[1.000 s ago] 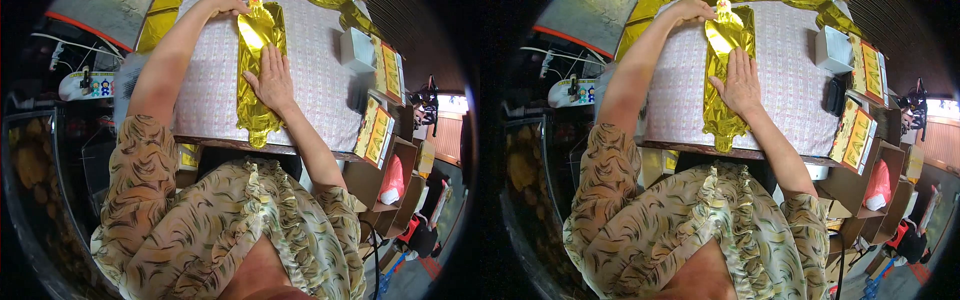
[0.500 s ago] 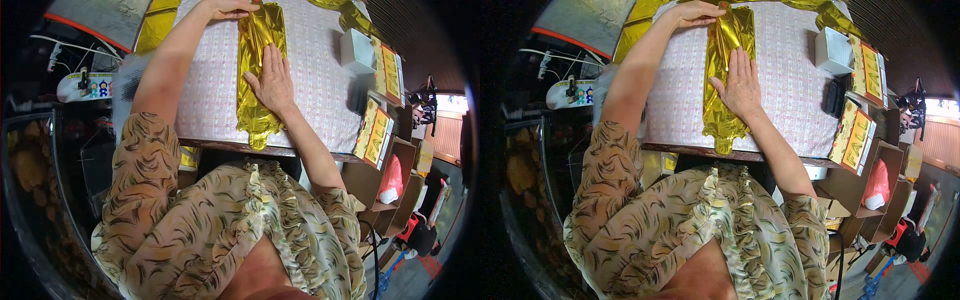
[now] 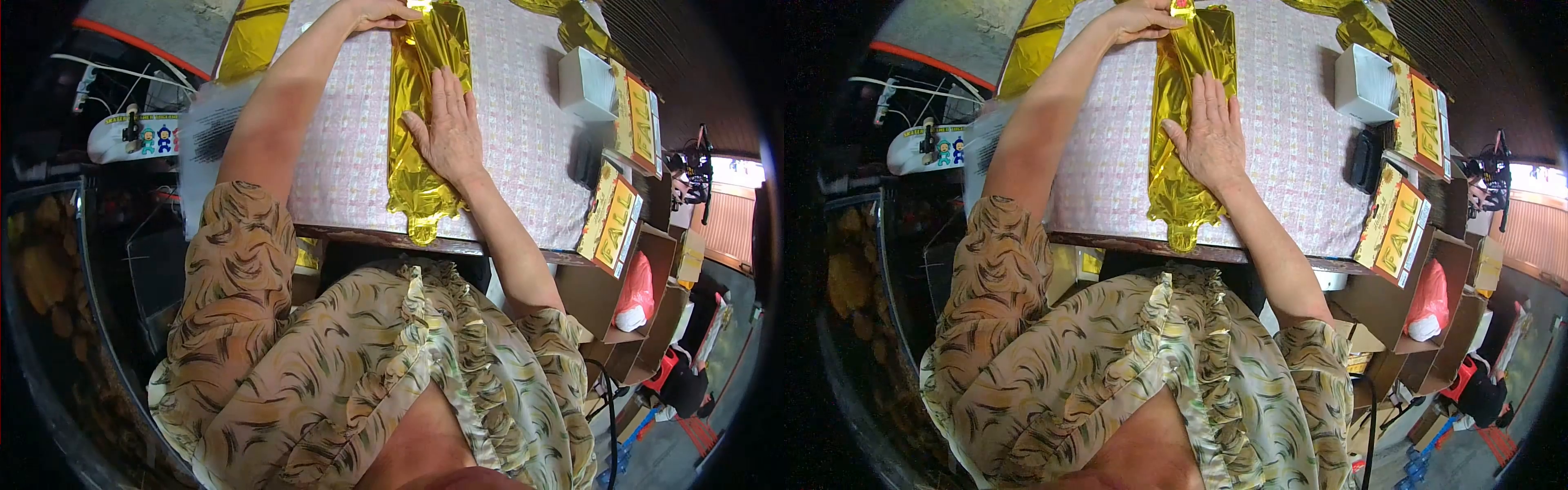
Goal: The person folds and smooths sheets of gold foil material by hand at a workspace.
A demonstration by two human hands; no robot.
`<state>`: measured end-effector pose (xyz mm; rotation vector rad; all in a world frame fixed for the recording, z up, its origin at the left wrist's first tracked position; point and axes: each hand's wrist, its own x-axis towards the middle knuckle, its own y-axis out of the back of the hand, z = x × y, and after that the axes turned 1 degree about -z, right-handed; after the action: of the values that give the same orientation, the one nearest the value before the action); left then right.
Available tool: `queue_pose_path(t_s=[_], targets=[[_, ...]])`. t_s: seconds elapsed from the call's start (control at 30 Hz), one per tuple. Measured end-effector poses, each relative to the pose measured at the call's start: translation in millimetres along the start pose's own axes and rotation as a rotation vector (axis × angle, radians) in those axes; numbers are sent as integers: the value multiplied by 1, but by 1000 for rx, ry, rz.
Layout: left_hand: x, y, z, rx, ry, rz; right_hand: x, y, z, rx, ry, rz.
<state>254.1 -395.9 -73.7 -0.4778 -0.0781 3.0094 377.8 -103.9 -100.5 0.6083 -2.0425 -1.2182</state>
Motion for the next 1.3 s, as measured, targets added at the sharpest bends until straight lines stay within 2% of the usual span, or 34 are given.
queue_pose_path(t_s=[0.07,0.13,0.17,0.23,0.27,0.33,0.37,0.43,0.47,0.53,0.57,0.6,0.67,0.7,0.77,0.8,0.87,1.0,1.07,1.13,1.2,1.27,1.3], targets=[[2,0,-6,0,-21,22,0,-1,1,-15,14,-10],[-8,-14,-3,32,-96,158,0,0,0,-30,30,-20],[-3,-11,-6,29,-95,159,1,1,0,-51,35,-33],[11,-1,-18,247,-146,139,-1,0,-1,-70,38,-54],[8,-3,-18,244,-143,140,-1,0,-1,-77,43,-57],[3,-7,-15,468,-247,215,0,-1,0,-84,51,-61],[5,-6,-17,466,-246,216,0,-1,0,-98,58,-66],[11,-6,-20,732,-450,175,0,0,0,-115,61,-71],[14,-4,-20,731,-450,172,0,-1,0,-113,62,-71],[4,-19,-12,1047,-582,511,-1,-1,-1,-111,58,-72],[-5,-34,-15,882,-980,697,-1,-1,-1,-110,60,-69],[3,-42,-15,878,-979,693,-1,-1,-1,-110,62,-68],[25,-57,-15,1049,-1204,505,-1,0,0,-117,60,-68],[21,-66,-16,1045,-1201,505,-1,0,-1,-122,63,-70],[10,-80,-24,892,-1004,96,-1,1,-2,-128,64,-79],[10,-81,-24,886,-1002,97,0,1,-2,-135,62,-80],[10,-85,-27,945,-821,85,0,1,-1,-129,59,-83],[7,-89,-34,785,-884,136,-1,1,-2,-101,78,-51],[10,-87,-36,777,-840,124,-1,6,-4,-105,92,-93],[16,-84,-40,867,-967,135,-1,11,-5,-17,232,-148],[14,-84,-42,847,-882,129,-3,19,-7,8,266,-213],[14,-86,-41,896,-916,168,-5,23,-2,-21,461,-341],[13,-86,-41,889,-861,172,-5,24,2,-38,522,-363]])
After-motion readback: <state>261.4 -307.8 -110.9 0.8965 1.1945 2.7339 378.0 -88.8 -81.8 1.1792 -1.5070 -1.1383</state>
